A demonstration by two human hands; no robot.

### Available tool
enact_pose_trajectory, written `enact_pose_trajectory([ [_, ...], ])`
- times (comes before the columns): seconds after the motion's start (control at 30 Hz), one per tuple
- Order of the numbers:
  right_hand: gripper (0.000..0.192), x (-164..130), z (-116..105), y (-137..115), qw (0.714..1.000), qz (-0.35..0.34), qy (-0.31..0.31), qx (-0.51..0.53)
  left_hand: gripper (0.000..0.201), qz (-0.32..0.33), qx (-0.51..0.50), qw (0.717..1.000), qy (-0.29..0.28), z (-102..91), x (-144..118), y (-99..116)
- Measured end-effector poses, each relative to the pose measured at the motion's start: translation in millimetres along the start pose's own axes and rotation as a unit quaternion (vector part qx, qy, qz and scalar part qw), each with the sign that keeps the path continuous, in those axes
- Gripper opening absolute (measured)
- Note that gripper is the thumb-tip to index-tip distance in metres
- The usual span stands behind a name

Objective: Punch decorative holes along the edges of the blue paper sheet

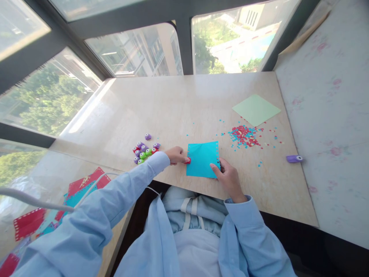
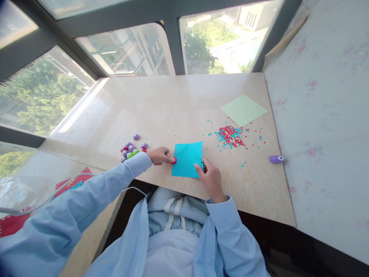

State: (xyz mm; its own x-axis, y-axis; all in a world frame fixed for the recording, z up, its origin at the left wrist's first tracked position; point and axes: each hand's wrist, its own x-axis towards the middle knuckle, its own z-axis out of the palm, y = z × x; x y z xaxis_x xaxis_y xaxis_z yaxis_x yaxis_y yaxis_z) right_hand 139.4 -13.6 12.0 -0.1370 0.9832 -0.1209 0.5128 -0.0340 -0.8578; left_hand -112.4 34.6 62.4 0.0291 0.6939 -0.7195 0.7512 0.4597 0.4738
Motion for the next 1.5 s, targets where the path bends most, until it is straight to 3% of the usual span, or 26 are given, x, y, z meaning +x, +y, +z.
enact_pose_trajectory([
  [0.07,0.051,-0.9,-0.6,0.0,1.0,0.0,-0.007,0.005,0.034,-0.004,0.057,0.998,0.013,-0.8,9.2,10.9],
  [0.23,0.052,-1.6,-0.4,1.3,1.0,0.007,-0.007,0.02,0.035,-0.025,0.092,0.995,0.03,0.6,25.3,25.5],
  [0.6,0.053,0.7,-2.7,-5.0,1.0,-0.009,-0.008,0.011,0.027,-0.112,0.133,0.985,0.01,4.0,17.6,37.4],
  [0.73,0.049,-1.0,-3.6,0.2,0.999,-0.028,-0.016,0.025,0.027,-0.117,0.118,0.986,0.012,-0.7,12.2,30.9],
  [0.93,0.052,-1.4,-4.4,5.3,0.999,-0.028,-0.009,0.043,0.033,-0.072,0.01,0.997,0.026,7.9,-4.0,1.6],
  [1.13,0.045,-2.0,-5.8,9.2,0.998,-0.041,-0.015,0.034,0.037,-0.01,-0.147,0.985,0.09,24.9,-15.8,-13.6],
  [1.33,0.052,-1.2,-3.3,15.0,0.997,-0.027,-0.015,0.071,0.019,0.103,-0.131,0.97,0.178,38.9,-26.7,-23.8],
  [1.5,0.055,-1.6,0.0,17.3,0.995,-0.017,-0.004,0.101,0.026,0.148,-0.077,0.956,0.243,52.7,-30.2,-33.0],
])
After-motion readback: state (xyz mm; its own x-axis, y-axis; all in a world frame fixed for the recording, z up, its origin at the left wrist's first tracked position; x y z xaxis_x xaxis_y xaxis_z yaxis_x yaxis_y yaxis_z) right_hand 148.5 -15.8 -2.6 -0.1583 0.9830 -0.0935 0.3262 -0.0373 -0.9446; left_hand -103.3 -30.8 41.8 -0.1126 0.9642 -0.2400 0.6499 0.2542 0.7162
